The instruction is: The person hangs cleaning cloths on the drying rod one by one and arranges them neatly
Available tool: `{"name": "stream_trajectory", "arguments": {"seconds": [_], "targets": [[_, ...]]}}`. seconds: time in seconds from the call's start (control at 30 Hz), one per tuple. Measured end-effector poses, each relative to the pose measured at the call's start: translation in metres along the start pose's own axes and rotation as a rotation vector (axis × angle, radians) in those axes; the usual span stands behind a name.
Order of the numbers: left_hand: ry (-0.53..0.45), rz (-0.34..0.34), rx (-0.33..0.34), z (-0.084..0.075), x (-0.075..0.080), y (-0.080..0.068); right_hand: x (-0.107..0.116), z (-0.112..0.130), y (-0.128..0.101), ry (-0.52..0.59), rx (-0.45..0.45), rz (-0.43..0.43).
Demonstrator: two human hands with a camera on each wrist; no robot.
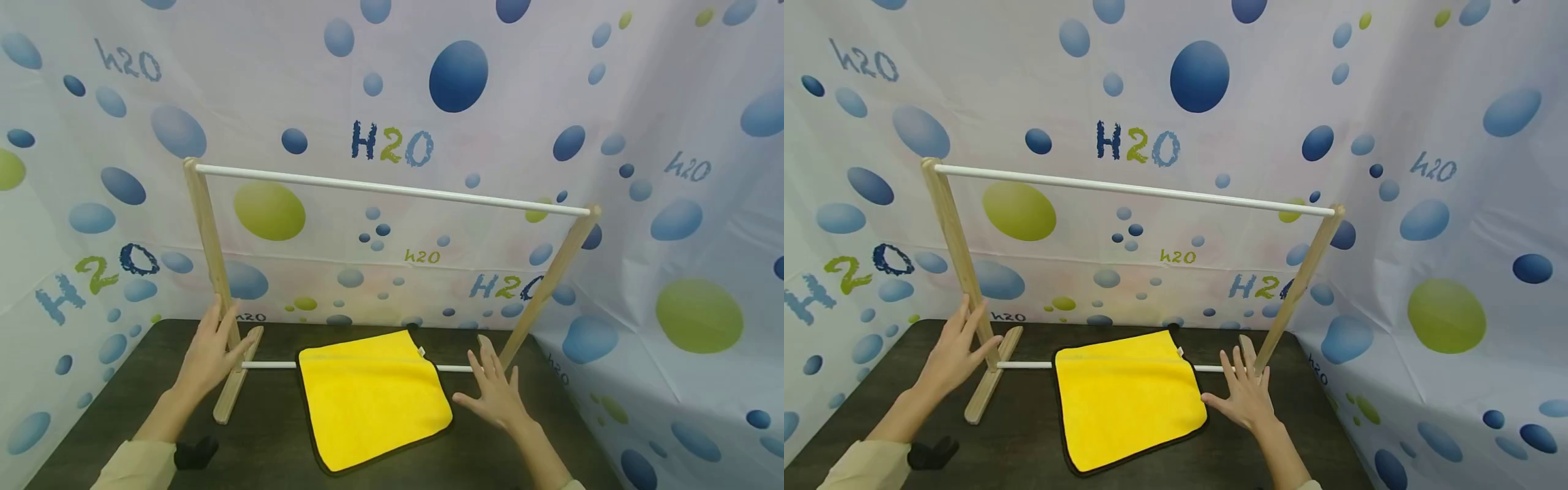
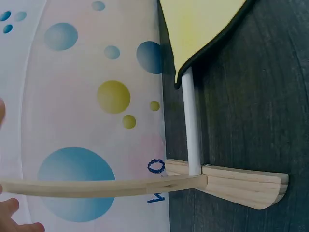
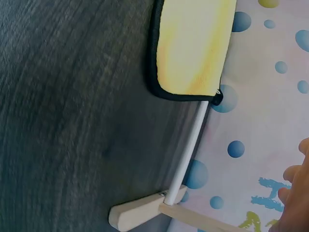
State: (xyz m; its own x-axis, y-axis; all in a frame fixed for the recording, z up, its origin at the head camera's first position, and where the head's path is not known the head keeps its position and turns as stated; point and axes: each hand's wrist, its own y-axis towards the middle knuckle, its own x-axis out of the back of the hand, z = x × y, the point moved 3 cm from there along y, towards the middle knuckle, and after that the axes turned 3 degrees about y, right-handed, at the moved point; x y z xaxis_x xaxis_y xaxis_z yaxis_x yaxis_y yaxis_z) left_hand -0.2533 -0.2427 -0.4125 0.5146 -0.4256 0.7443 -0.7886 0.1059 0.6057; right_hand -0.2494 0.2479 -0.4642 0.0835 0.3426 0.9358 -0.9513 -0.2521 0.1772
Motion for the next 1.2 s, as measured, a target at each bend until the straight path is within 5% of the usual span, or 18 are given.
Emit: {"name": "stream_trajectory", "arguments": {"seconds": [0.27, 0.67, 0.97, 1.2], "targets": [[-0.219, -0.072, 0.076, 0.017, 0.009, 0.015, -0.014, 0.008, 0.002, 0.111, 0.042, 0.078], [-0.351, -0.128, 0.089, 0.030, 0.023, 0.041, -0.045, 0.023, 0.010, 0.347, 0.019, 0.197], [-0.359, -0.086, -0.013, 0.040, 0.023, 0.060, -0.076, 0.028, 0.017, 0.479, -0.002, 0.247], [-0.259, -0.078, -0.058, 0.044, 0.020, 0.061, -0.087, 0.033, 0.020, 0.555, -0.012, 0.335]]}}
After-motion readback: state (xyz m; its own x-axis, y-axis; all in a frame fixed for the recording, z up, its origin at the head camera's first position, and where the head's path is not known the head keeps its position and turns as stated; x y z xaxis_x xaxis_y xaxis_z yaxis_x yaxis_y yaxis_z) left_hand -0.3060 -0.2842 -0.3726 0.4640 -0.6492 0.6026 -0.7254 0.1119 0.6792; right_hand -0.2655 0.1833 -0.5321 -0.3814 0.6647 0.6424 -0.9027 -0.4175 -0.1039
